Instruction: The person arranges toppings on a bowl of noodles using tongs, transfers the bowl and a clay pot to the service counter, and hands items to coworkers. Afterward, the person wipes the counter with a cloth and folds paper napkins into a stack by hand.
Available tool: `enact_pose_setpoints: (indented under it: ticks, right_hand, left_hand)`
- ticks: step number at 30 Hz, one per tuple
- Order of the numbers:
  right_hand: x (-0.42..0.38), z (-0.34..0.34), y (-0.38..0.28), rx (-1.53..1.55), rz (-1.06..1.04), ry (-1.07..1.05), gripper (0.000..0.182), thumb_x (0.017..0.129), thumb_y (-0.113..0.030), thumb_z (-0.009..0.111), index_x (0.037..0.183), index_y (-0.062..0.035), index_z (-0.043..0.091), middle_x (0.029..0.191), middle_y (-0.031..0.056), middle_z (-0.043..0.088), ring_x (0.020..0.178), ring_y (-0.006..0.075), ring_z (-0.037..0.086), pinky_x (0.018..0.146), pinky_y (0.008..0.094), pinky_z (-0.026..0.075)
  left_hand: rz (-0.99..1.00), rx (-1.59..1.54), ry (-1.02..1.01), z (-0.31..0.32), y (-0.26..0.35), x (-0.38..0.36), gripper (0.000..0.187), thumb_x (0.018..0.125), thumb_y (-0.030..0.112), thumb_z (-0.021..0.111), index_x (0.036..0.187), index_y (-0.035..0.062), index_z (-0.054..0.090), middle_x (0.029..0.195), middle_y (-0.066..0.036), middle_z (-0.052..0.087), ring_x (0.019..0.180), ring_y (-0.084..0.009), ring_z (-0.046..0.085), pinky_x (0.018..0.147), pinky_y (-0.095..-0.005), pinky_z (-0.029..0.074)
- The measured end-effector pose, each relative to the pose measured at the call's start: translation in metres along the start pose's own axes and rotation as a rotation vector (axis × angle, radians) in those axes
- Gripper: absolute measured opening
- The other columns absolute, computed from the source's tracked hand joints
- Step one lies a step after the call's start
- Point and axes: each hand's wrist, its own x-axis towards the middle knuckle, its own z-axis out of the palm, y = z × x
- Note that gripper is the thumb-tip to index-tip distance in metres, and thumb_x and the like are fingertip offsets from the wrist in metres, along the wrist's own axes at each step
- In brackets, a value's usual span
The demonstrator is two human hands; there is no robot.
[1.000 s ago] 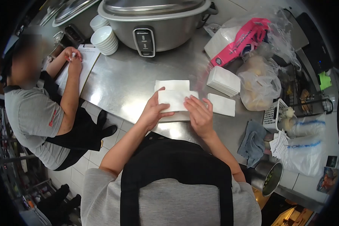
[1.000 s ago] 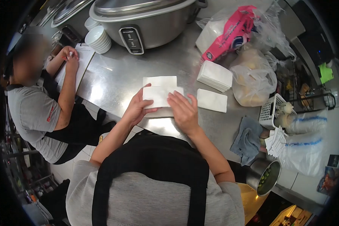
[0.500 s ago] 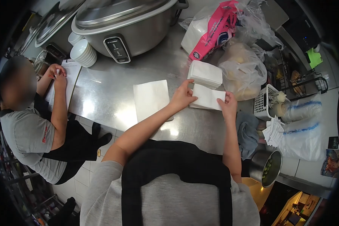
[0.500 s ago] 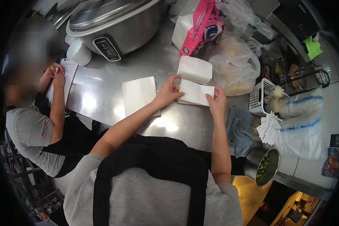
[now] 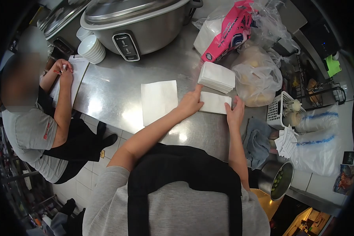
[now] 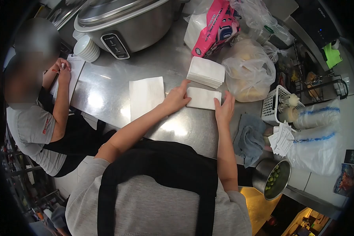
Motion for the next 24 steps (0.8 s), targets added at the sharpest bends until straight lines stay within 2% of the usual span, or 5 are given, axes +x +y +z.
enact_pose_setpoints:
  ticks: [6, 9, 15, 21, 24]
  right_hand:
    - [-0.002, -0.026, -0.07, 0.251, -0.16, -0.156, 0.022, 0.076, -0.002, 0.061, 0.098, -0.0016, 0.057, 0.103, 0.0134, 0.055, 0.095, 0.0299, 0.055, 0.082, 0.0364, 0.043]
    - [-0.009, -0.021, -0.096, 0.304, -0.277, -0.238, 0.018, 0.075, -0.002, 0.061, 0.094, -0.0016, 0.058, 0.1, 0.0127, 0.056, 0.095, 0.0299, 0.055, 0.082, 0.0359, 0.043]
    - [-0.02, -0.001, -0.136, 0.359, -0.439, -0.361, 0.017, 0.076, -0.002, 0.06, 0.093, -0.0011, 0.059, 0.1, 0.0128, 0.057, 0.095, 0.0288, 0.055, 0.082, 0.0351, 0.044]
    - [-0.022, -0.002, -0.142, 0.469, -0.273, -0.587, 0.022, 0.075, -0.002, 0.06, 0.097, -0.0017, 0.059, 0.103, 0.0123, 0.057, 0.099, 0.0289, 0.054, 0.086, 0.0358, 0.043]
    - [-0.023, 0.005, -0.131, 0.419, -0.431, -0.659, 0.028, 0.072, 0.0, 0.059, 0.1, -0.0017, 0.058, 0.108, 0.0122, 0.058, 0.103, 0.0298, 0.054, 0.089, 0.0371, 0.043]
  left_hand:
    - [0.275, 0.303, -0.048, -0.088, 0.026, -0.053, 0.021, 0.075, 0.006, 0.061, 0.095, 0.0059, 0.053, 0.09, -0.01, 0.06, 0.092, -0.0302, 0.058, 0.073, -0.0408, 0.048]
    - [0.071, 0.514, -0.185, -0.12, 0.01, -0.098, 0.02, 0.073, 0.008, 0.064, 0.091, 0.0064, 0.055, 0.089, -0.01, 0.058, 0.091, -0.0278, 0.057, 0.075, -0.039, 0.048]
    - [0.165, 0.536, -0.127, -0.114, -0.008, -0.124, 0.027, 0.068, 0.009, 0.069, 0.091, 0.0072, 0.055, 0.093, -0.008, 0.055, 0.093, -0.0252, 0.054, 0.076, -0.0369, 0.048]
    - [0.086, 0.35, -0.174, -0.13, -0.022, -0.112, 0.011, 0.073, 0.014, 0.064, 0.08, 0.0071, 0.06, 0.085, -0.009, 0.06, 0.087, -0.0261, 0.058, 0.073, -0.0362, 0.048]
    - [0.028, 0.25, -0.197, -0.134, -0.027, -0.106, 0.011, 0.075, 0.016, 0.061, 0.079, 0.006, 0.062, 0.082, -0.011, 0.063, 0.083, -0.0278, 0.06, 0.072, -0.0368, 0.047]
